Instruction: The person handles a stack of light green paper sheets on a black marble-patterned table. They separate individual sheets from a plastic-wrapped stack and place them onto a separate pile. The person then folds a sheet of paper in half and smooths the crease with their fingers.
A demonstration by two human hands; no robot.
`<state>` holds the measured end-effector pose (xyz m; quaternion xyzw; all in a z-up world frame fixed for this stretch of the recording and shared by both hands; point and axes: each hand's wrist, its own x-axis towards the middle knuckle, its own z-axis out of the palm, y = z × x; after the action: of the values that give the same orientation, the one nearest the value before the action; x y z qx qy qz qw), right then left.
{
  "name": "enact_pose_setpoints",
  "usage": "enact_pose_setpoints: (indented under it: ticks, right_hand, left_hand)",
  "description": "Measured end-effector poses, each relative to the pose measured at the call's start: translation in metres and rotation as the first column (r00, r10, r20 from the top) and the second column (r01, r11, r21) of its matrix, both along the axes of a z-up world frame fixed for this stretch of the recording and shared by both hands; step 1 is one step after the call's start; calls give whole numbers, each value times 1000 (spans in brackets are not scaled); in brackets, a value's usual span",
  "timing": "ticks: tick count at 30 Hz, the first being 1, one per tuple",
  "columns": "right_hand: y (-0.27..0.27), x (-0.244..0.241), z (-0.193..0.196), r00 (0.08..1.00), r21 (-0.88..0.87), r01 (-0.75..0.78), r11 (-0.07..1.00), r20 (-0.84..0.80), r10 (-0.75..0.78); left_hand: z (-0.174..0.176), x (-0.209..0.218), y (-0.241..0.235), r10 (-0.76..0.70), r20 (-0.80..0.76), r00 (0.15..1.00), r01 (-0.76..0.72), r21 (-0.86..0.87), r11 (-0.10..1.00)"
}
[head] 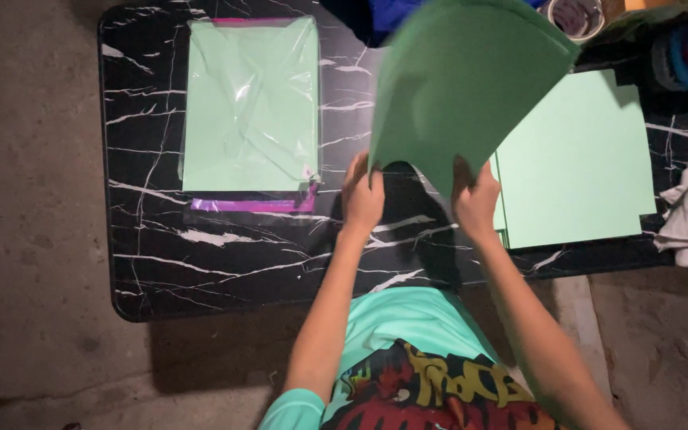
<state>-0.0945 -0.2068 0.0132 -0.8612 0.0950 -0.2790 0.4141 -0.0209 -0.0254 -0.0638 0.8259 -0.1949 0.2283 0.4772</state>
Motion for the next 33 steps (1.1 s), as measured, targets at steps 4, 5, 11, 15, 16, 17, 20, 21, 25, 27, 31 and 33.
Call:
enact_pose_setpoints:
  ticks: [4, 5, 11, 15, 16, 17, 20, 21, 25, 27, 31, 33]
  right_hand:
    - [-1, -2, -32, 994, 67, 71, 995, -85, -65]
    - [-5, -4, -49, 998, -10, 42, 999, -56, -42]
    - [-13, -10, -97, 994, -257, -34, 966, -105, 7]
    - [14, -5, -35, 997, -89, -37, 995, -67, 31]
    - [13, -5, -35, 997, -88, -34, 996, -68, 28]
    - [13, -5, -36, 994, -32, -19, 999, -107, 16]
    - [4, -9, -65, 985, -18, -17, 1000, -172, 14]
    - [-1, -9, -78, 982, -63, -29, 998, -188, 17]
    - [-12, -14, -84, 978, -101, -89, 991, -200, 67]
    - [-3, -13, -60, 985, -83, -138, 987, -114, 128]
    - [3, -15, -10, 992, 14, -102, 995, -79, 102]
    - [-5, -13, -14, 998, 158, -56, 986, -11, 58]
  left_hand:
    - [17, -11, 4, -68, -150, 986, 20, -302, 953]
    - [15, -14, 7, -69, -163, 984, 15, -315, 949]
    - [-43, -14, 8, -46, -367, 929, 7, -109, 994]
    - [-4, -19, 9, -98, -56, 994, 87, -182, 980]
    - [-7, -18, 6, -102, -56, 993, 90, -181, 979]
    - [-11, -16, 4, -77, -33, 997, 70, -177, 982]
    - [-33, -16, 5, -18, -144, 989, -1, -126, 992]
    - [-41, -15, 6, 16, -266, 964, -37, -76, 996]
    - [-24, -17, 14, -21, -405, 914, -19, -94, 995]
    - [-23, -15, 18, 19, -336, 942, -76, -158, 985]
    - [6, -10, 21, 108, -189, 976, -152, -237, 960]
    - [23, -6, 22, 184, 15, 983, -171, -302, 938]
